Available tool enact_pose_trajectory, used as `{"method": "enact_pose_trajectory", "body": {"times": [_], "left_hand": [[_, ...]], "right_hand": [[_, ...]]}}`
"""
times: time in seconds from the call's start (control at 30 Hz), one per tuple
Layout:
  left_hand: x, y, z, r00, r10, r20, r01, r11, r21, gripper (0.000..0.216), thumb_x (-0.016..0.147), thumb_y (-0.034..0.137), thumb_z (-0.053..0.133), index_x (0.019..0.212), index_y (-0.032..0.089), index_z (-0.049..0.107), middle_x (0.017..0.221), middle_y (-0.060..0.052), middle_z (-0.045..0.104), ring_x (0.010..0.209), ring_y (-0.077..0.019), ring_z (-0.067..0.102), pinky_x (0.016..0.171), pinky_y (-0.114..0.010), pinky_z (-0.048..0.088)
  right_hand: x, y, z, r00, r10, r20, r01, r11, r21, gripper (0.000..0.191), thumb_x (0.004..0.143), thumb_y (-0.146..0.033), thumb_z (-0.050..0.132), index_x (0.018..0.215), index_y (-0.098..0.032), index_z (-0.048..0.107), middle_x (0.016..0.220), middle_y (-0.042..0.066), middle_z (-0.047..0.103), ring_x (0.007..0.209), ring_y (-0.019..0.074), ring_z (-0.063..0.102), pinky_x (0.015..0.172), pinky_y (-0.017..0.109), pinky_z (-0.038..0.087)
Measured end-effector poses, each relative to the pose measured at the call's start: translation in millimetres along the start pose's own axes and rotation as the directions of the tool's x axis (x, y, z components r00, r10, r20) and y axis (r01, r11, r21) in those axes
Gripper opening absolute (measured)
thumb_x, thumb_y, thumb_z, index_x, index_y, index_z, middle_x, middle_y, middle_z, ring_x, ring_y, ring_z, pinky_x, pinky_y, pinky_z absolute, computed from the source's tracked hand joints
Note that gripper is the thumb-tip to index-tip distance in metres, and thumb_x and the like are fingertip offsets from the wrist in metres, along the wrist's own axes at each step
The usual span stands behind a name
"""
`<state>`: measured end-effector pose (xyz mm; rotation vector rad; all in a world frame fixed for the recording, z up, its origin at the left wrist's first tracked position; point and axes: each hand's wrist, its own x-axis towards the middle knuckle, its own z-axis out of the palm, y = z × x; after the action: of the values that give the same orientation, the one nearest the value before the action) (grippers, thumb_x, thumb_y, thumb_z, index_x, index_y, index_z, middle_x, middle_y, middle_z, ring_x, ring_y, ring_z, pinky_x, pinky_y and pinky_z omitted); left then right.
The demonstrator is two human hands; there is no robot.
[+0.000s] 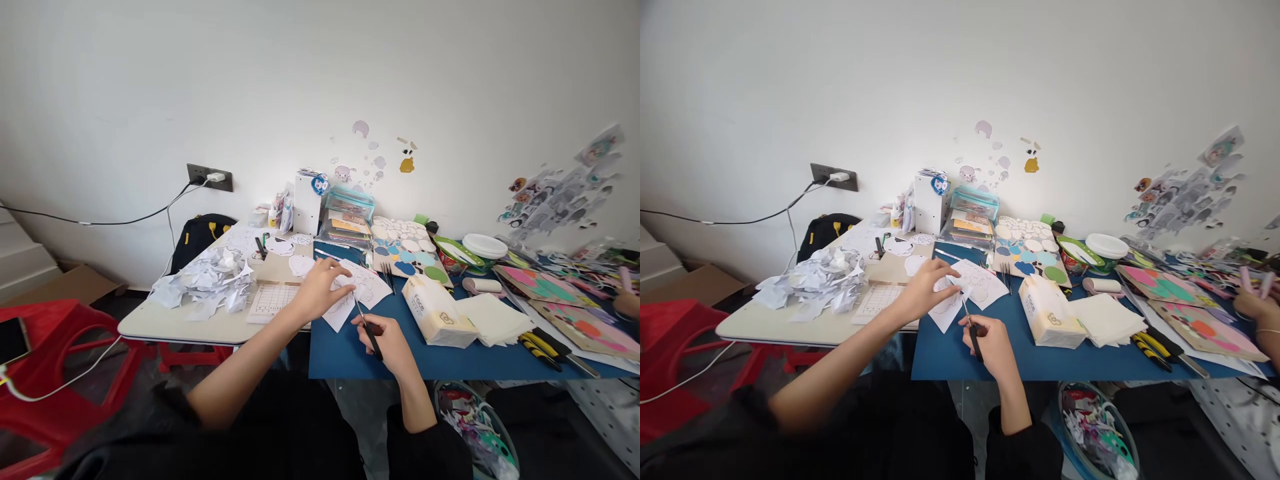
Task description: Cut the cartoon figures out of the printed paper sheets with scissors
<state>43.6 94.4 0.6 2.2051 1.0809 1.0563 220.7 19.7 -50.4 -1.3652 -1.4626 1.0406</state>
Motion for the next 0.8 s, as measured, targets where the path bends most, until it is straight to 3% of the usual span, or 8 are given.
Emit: {"method": "enact_pose_trajectory", "body": {"times": [0.1,0.2,0.37,0.47,0.57,0.7,0.8], "left_hand": [[24,1,14,0.986,0.078,0.148,-0.069,0.995,-0.066,0.017,0.071,0.035,0.069,0.076,0.019,0.072,0.087,-0.006,0.066,0.094,-0.0257,0.056,0.084,-0.035,0.043],[38,-2,25,0.972,0.102,0.21,-0.071,0.986,-0.149,0.017,0.072,0.035,0.068,0.068,0.019,0.071,0.08,-0.004,0.068,0.081,-0.02,0.06,0.071,-0.027,0.045],[39,-8,35,0.993,-0.02,0.12,0.044,0.978,-0.203,0.028,0.076,0.041,0.062,0.07,0.015,0.071,0.071,-0.004,0.068,0.062,-0.0156,0.057,0.055,-0.025,0.041],[29,-9,24,0.993,-0.118,0.022,0.12,0.976,-0.184,0.026,0.077,0.038,0.061,0.072,0.014,0.071,0.068,-0.003,0.068,0.06,-0.0148,0.059,0.053,-0.023,0.041],[8,-14,-14,0.977,-0.201,-0.077,0.191,0.974,-0.121,0.023,0.075,0.038,0.065,0.074,0.015,0.07,0.072,-0.003,0.071,0.066,-0.0157,0.063,0.057,-0.023,0.045],[-30,-31,-99,0.913,-0.327,-0.242,0.34,0.94,0.011,0.025,0.07,0.039,0.069,0.082,0.017,0.067,0.079,-0.005,0.072,0.073,-0.0183,0.065,0.062,-0.026,0.047],[-49,-52,-153,0.848,-0.428,-0.313,0.479,0.872,0.104,0.026,0.066,0.039,0.072,0.076,0.016,0.064,0.073,-0.007,0.071,0.068,-0.021,0.065,0.056,-0.028,0.045]], "right_hand": [[-2,0,-3,0.999,0.01,-0.033,-0.011,0.999,-0.04,0.014,0.072,-0.024,0.06,0.08,-0.015,0.067,0.058,-0.002,0.049,0.045,0.0099,0.041,0.048,0.025,0.039],[-1,2,-7,0.998,0.029,-0.063,-0.034,0.997,-0.074,0.014,0.07,-0.025,0.06,0.078,-0.015,0.068,0.056,-0.002,0.049,0.043,0.0102,0.042,0.047,0.025,0.039],[1,8,-12,0.993,0.061,-0.105,-0.072,0.992,-0.107,0.017,0.07,-0.031,0.063,0.076,-0.016,0.068,0.05,-0.004,0.05,0.04,0.0118,0.046,0.045,0.025,0.039],[0,13,-12,0.989,0.072,-0.131,-0.087,0.99,-0.113,0.024,0.068,-0.037,0.064,0.078,-0.015,0.066,0.042,-0.005,0.047,0.037,0.0126,0.045,0.041,0.024,0.035],[-2,18,-12,0.986,0.09,-0.142,-0.106,0.989,-0.108,0.032,0.069,-0.042,0.064,0.081,-0.013,0.066,0.038,-0.004,0.047,0.037,0.0138,0.044,0.041,0.025,0.034],[-2,22,-12,0.967,0.158,-0.198,-0.171,0.984,-0.05,0.041,0.068,-0.051,0.065,0.085,-0.014,0.067,0.039,-0.003,0.048,0.043,0.0162,0.046,0.045,0.027,0.037],[-3,21,-10,0.963,0.181,-0.198,-0.19,0.981,-0.027,0.046,0.066,-0.055,0.066,0.088,-0.014,0.067,0.04,-0.003,0.049,0.045,0.0172,0.046,0.045,0.028,0.037]]}}
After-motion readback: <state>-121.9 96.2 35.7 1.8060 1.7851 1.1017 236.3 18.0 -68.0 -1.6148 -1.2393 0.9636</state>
